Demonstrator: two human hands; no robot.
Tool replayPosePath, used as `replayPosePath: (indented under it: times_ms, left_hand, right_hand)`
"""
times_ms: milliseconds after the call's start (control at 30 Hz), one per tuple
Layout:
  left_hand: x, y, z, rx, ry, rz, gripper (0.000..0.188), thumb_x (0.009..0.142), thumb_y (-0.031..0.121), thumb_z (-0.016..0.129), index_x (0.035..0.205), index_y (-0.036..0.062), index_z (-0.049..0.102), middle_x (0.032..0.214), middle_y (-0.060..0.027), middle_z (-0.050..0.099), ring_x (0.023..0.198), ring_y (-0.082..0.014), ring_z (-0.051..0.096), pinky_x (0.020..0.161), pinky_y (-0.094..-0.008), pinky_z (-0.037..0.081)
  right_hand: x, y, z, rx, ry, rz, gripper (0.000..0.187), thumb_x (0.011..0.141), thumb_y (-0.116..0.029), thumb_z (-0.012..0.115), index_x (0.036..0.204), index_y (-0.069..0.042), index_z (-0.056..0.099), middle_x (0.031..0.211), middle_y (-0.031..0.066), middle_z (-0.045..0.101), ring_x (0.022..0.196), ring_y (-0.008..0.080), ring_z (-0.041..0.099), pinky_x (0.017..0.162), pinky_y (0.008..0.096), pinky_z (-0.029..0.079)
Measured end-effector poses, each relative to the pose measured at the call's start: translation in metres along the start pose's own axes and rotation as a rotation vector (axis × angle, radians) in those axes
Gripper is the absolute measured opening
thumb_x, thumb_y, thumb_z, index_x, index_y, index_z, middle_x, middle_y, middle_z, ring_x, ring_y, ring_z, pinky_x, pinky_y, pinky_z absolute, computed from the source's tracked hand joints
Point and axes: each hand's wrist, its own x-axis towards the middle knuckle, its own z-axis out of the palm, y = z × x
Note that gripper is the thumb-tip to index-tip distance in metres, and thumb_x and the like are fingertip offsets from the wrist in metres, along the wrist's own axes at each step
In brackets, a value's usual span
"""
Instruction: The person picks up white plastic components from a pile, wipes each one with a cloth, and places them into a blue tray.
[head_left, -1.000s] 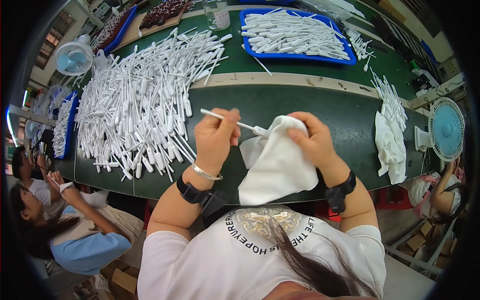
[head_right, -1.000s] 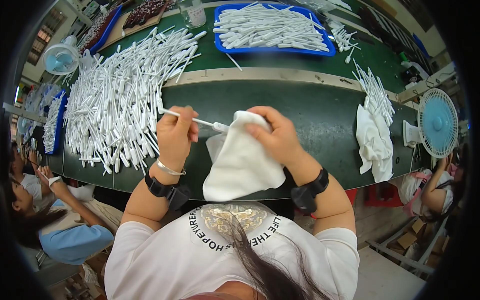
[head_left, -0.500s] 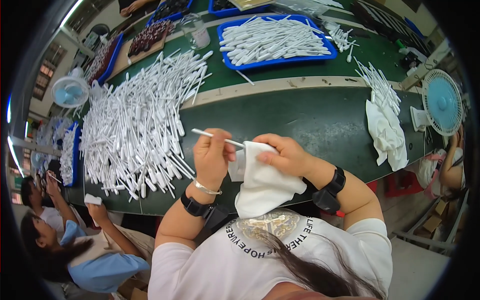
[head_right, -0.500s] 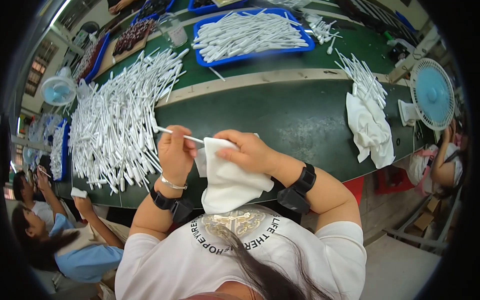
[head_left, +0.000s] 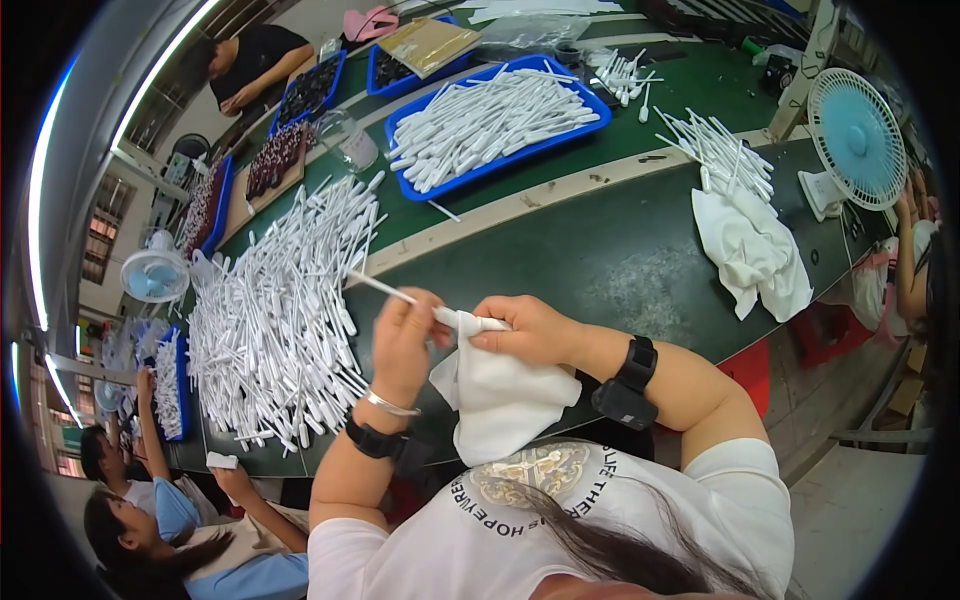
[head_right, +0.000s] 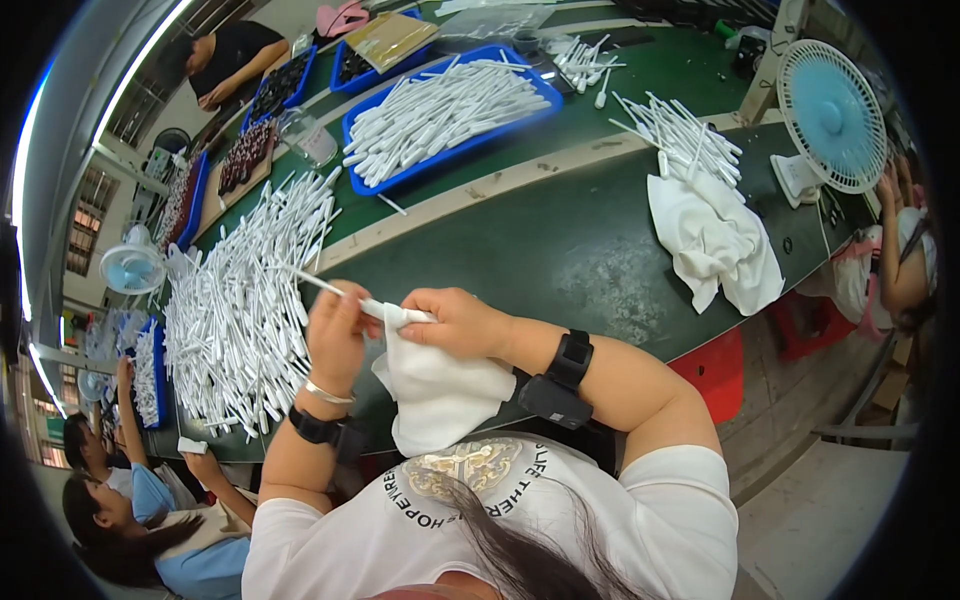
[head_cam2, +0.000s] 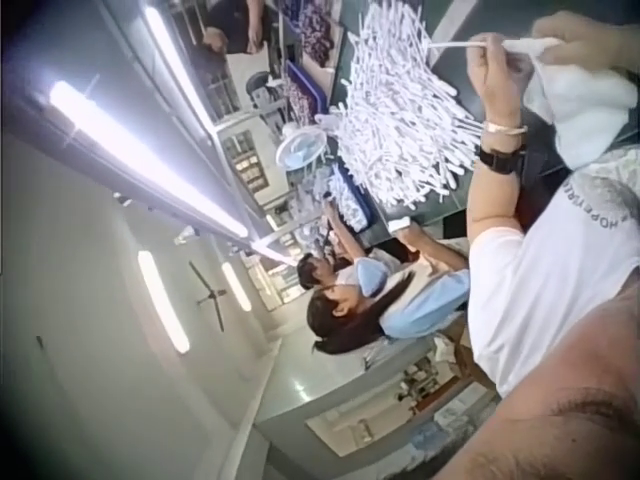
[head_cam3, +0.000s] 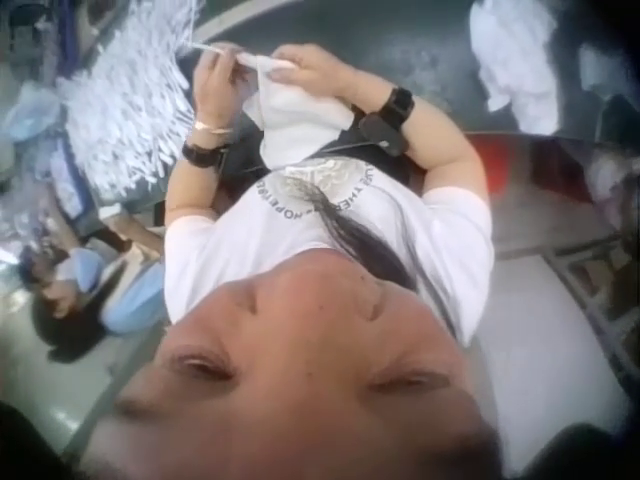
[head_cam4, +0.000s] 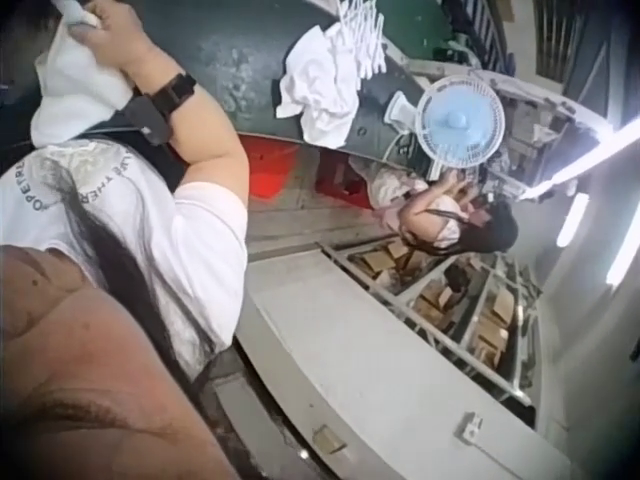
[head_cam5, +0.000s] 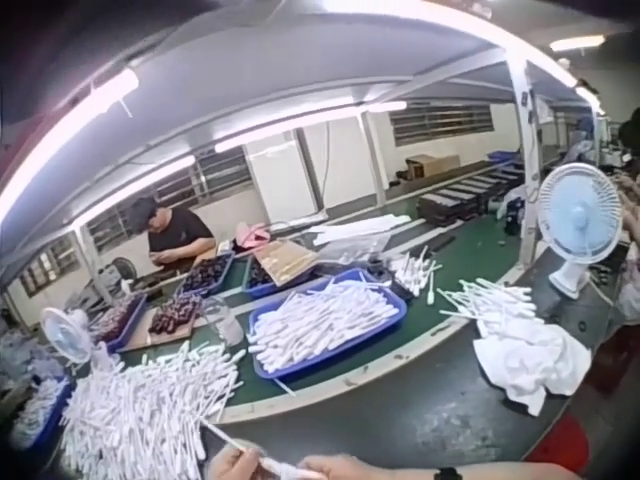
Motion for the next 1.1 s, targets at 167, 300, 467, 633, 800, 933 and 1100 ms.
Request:
replayPosePath:
  times_ms: [167,300,467,633,800,933,1100]
  left_hand:
    - [0.091,0.018,0.013,-0.042,-0.028,-0.087,0.015,0.083,0.018,0.055,0.085,0.0033,0.055,0.066,-0.0016,0.052,0.056,-0.0089,0.049,0.049,-0.0207,0.038]
    - [0.177,0.008,0.075,-0.168,-0.135,-0.265,0.014,0.081,0.016,0.058,0.083,0.0032,0.054,0.069,-0.0034,0.054,0.057,-0.0124,0.051,0.049,-0.0213,0.039]
    - [0.264,-0.017,0.143,-0.191,-0.055,-0.345,0.014,0.081,0.013,0.055,0.087,0.0008,0.053,0.079,-0.0106,0.057,0.071,-0.0183,0.057,0.054,-0.0261,0.046]
    - [0.277,-0.025,0.18,-0.369,-0.019,-0.4,0.026,0.085,0.01,0.045,0.106,-0.0055,0.041,0.093,-0.0218,0.056,0.077,-0.0274,0.058,0.06,-0.0318,0.05]
    - [0.25,-0.014,0.164,-0.442,-0.073,-0.427,0.031,0.087,0.01,0.041,0.112,-0.0061,0.034,0.1,-0.0256,0.053,0.085,-0.0313,0.057,0.065,-0.0336,0.05]
    - [0.233,0.0,0.097,-0.516,-0.068,-0.282,0.032,0.087,0.009,0.041,0.114,-0.0057,0.032,0.102,-0.025,0.052,0.089,-0.0324,0.056,0.072,-0.0343,0.049]
    - [0.216,0.016,0.031,-0.346,0.032,-0.134,0.029,0.085,0.01,0.046,0.108,-0.0058,0.039,0.099,-0.0203,0.054,0.084,-0.0267,0.057,0.07,-0.0324,0.049]
  right_hand:
    - [0.01,0.02,-0.012,0.122,0.127,0.057,0.024,0.08,-0.025,0.06,0.089,-0.003,0.057,0.076,0.0001,0.057,0.07,0.0075,0.05,0.062,0.0243,0.042]
    - [0.01,0.024,-0.018,-0.076,0.082,0.066,0.032,0.079,-0.03,0.059,0.091,-0.001,0.057,0.078,0.0115,0.061,0.072,0.0187,0.057,0.065,0.0304,0.043]
    - [0.013,0.03,-0.01,-0.054,0.055,0.044,0.03,0.08,-0.028,0.058,0.095,-0.001,0.057,0.083,0.0094,0.062,0.077,0.0186,0.057,0.07,0.0305,0.044]
    - [0.011,0.022,-0.008,0.102,0.11,-0.179,0.025,0.082,-0.022,0.057,0.097,-0.002,0.057,0.09,0.0086,0.062,0.083,0.0177,0.057,0.075,0.0295,0.043]
    - [0.008,0.029,-0.011,0.051,0.081,-0.041,0.024,0.082,-0.021,0.057,0.097,-0.002,0.056,0.09,0.0081,0.062,0.083,0.0167,0.057,0.076,0.0291,0.043]
    - [0.009,0.02,-0.014,-0.051,0.048,0.059,0.026,0.081,-0.024,0.057,0.095,-0.002,0.056,0.086,0.0091,0.061,0.079,0.0171,0.057,0.073,0.0292,0.043]
    - [0.011,0.012,-0.011,-0.081,0.044,0.071,0.029,0.08,-0.028,0.058,0.092,-0.003,0.057,0.081,0.0103,0.06,0.075,0.018,0.056,0.068,0.0291,0.043]
